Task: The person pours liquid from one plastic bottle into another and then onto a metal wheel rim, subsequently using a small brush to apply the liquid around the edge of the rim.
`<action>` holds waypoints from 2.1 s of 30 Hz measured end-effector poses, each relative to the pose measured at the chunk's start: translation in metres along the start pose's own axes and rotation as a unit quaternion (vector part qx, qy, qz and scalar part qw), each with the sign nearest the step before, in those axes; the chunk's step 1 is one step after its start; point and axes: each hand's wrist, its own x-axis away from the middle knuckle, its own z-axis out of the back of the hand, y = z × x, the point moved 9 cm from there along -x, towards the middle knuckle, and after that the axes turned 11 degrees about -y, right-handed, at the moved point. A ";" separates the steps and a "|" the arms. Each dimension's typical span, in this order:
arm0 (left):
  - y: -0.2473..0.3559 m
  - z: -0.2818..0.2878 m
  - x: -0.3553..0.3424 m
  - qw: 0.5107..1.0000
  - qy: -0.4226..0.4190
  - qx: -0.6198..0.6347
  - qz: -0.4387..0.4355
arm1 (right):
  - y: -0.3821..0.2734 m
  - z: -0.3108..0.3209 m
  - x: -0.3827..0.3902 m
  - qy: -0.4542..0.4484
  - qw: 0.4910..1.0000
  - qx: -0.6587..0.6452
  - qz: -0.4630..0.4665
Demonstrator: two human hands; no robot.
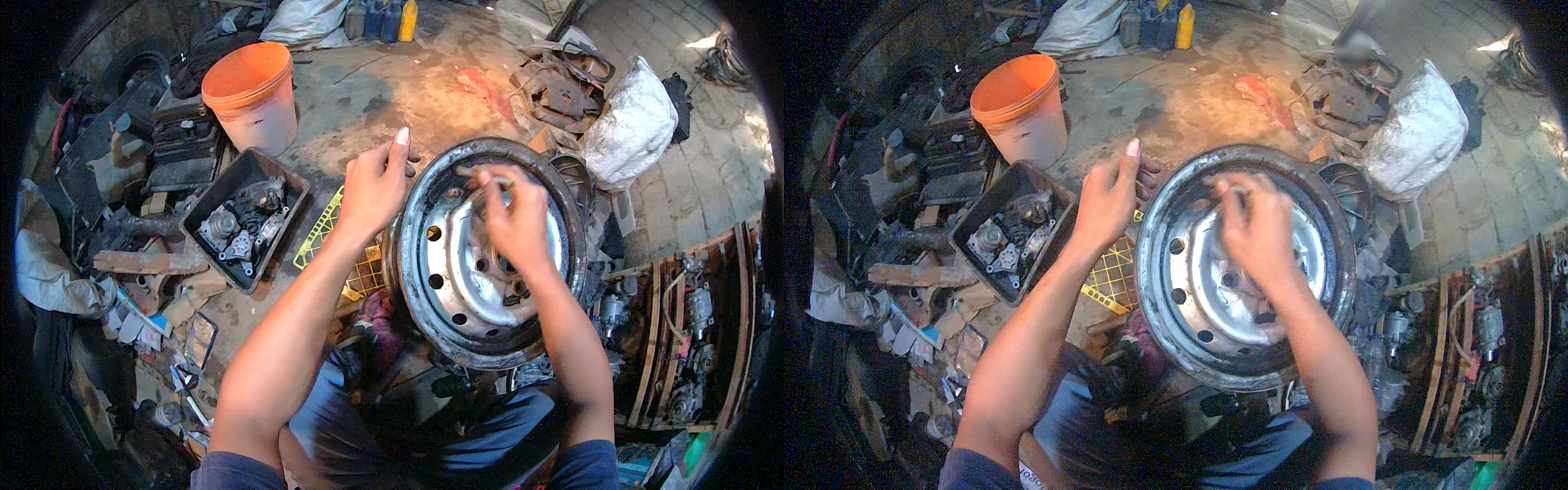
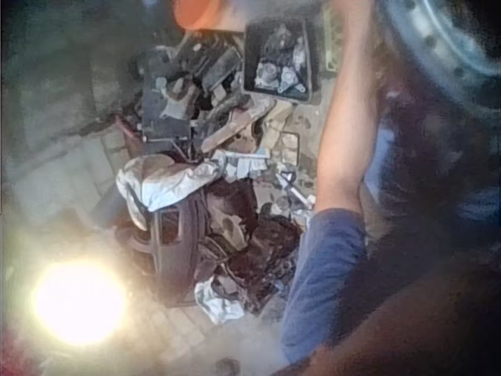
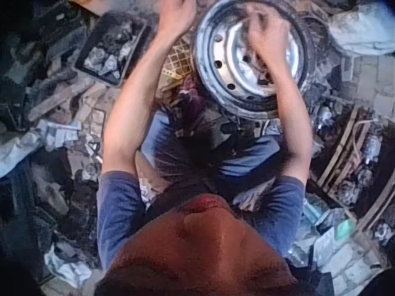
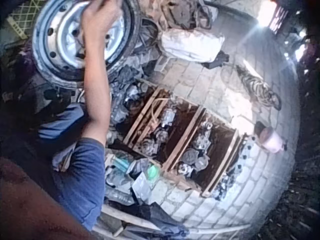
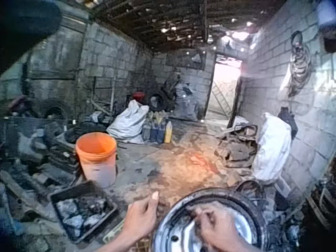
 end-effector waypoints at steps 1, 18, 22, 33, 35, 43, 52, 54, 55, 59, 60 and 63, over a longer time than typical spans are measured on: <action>-0.001 -0.001 0.000 1.000 -0.011 0.006 0.003 | -0.010 -0.007 0.005 -0.022 0.999 -0.018 0.019; 0.003 -0.008 0.000 0.997 -0.065 -0.025 -0.038 | -0.019 -0.014 0.015 -0.110 0.989 -0.078 0.054; 0.005 -0.014 -0.002 0.996 -0.081 -0.025 -0.033 | 0.019 0.010 0.006 0.011 0.998 -0.041 -0.039; 0.003 -0.010 -0.001 0.996 -0.070 -0.042 -0.038 | 0.005 -0.003 0.021 -0.011 1.000 0.004 -0.021; 0.002 -0.011 -0.002 0.996 -0.070 -0.044 -0.039 | 0.007 -0.004 0.022 -0.010 0.999 0.007 -0.032; 0.005 -0.011 -0.001 0.994 -0.074 -0.059 -0.051 | 0.010 -0.010 0.019 0.032 0.999 -0.036 -0.019; 0.008 -0.010 0.001 0.993 -0.071 -0.080 -0.048 | 0.018 -0.007 0.019 0.035 0.997 -0.044 -0.046; 0.009 -0.013 0.001 0.995 -0.072 -0.066 -0.036 | 0.047 0.003 0.014 0.065 0.992 -0.062 -0.094; 0.009 -0.013 0.001 0.994 -0.070 -0.068 -0.043 | 0.040 0.019 0.006 0.090 0.993 0.037 -0.073; 0.009 -0.011 0.001 0.993 -0.069 -0.074 -0.054 | 0.027 0.003 0.001 0.072 0.994 0.056 -0.059; 0.009 -0.011 0.001 0.993 -0.070 -0.076 -0.053 | 0.030 0.003 -0.002 0.066 0.994 0.051 -0.073; 0.013 -0.012 0.003 0.994 -0.072 -0.056 -0.054 | 0.048 0.019 -0.015 0.090 0.985 0.096 -0.109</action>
